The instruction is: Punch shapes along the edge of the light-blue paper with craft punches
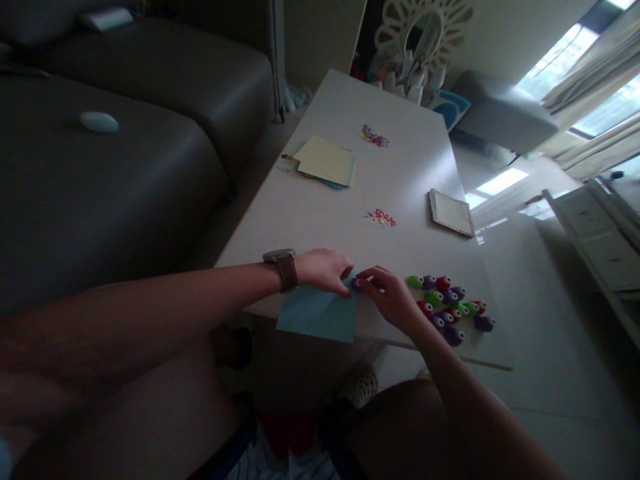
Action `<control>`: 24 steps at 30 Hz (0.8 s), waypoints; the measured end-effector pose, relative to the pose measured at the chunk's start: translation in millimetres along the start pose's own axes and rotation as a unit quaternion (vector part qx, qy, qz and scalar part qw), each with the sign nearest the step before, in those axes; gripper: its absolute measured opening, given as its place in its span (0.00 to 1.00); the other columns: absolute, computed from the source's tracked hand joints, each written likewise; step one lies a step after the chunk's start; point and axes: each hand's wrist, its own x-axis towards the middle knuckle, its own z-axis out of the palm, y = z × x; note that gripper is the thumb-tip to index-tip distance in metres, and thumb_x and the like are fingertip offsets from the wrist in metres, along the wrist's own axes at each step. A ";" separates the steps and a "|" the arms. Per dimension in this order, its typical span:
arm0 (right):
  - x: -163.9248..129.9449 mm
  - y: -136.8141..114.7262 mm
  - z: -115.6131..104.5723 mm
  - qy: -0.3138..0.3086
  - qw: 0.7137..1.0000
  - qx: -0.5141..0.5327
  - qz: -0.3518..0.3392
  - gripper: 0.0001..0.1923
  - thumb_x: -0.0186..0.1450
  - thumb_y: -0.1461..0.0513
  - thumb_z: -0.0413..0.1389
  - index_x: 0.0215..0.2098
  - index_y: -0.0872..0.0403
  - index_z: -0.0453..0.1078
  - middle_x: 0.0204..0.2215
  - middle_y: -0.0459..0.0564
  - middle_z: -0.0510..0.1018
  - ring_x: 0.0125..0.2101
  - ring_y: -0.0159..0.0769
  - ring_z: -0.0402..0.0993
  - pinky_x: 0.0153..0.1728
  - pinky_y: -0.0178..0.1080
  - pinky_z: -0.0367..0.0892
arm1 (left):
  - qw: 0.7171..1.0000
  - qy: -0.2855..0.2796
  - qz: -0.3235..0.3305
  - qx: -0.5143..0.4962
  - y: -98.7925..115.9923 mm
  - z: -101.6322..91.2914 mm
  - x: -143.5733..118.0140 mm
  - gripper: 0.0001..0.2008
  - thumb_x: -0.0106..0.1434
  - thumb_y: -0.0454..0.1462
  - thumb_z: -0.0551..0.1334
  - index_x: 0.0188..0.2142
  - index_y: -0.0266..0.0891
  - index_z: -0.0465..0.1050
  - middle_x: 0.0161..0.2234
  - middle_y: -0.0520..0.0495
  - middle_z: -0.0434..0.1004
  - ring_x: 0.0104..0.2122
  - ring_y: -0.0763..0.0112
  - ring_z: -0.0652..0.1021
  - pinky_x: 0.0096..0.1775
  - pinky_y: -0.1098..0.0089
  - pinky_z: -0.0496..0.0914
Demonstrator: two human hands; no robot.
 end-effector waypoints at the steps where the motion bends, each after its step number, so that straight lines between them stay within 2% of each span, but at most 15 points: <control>1: 0.5 0.3 -0.3 0.001 1.000 0.000 0.001 0.07 0.68 0.59 0.57 0.38 0.51 0.77 0.32 0.48 0.76 0.31 0.34 0.73 0.33 0.39 0.67 | 1.000 0.000 -0.002 -0.001 0.1 0.0 0.3 0.18 0.60 0.51 0.64 0.40 0.40 0.77 0.37 0.44 0.82 0.35 0.63 0.77 0.33 0.67 0.62; 5: 3.1 1.4 -2.8 -0.007 1.000 -0.002 0.007 0.07 0.67 0.60 0.57 0.37 0.52 0.77 0.33 0.49 0.78 0.30 0.34 0.73 0.32 0.38 0.67 | 1.000 0.002 -0.010 -0.019 0.4 -0.8 1.8 0.25 0.64 0.58 0.58 0.40 0.40 0.77 0.37 0.43 0.82 0.34 0.63 0.77 0.32 0.67 0.60; 14: 5.9 3.4 -5.6 -0.031 0.999 0.031 0.031 0.07 0.65 0.59 0.57 0.37 0.52 0.77 0.34 0.50 0.80 0.31 0.35 0.75 0.33 0.39 0.68 | 0.999 -0.019 -0.009 -0.028 1.5 -3.8 2.0 0.32 0.68 0.61 0.49 0.44 0.38 0.76 0.42 0.40 0.82 0.37 0.62 0.78 0.35 0.67 0.64; 24: 11.1 -4.9 -9.8 -0.053 0.994 0.066 0.071 0.12 0.63 0.52 0.60 0.34 0.52 0.76 0.29 0.50 0.81 0.28 0.37 0.76 0.31 0.40 0.69 | 1.000 0.002 -0.016 0.002 -1.5 3.5 5.5 0.29 0.71 0.57 0.48 0.45 0.39 0.77 0.45 0.39 0.82 0.42 0.58 0.78 0.38 0.65 0.65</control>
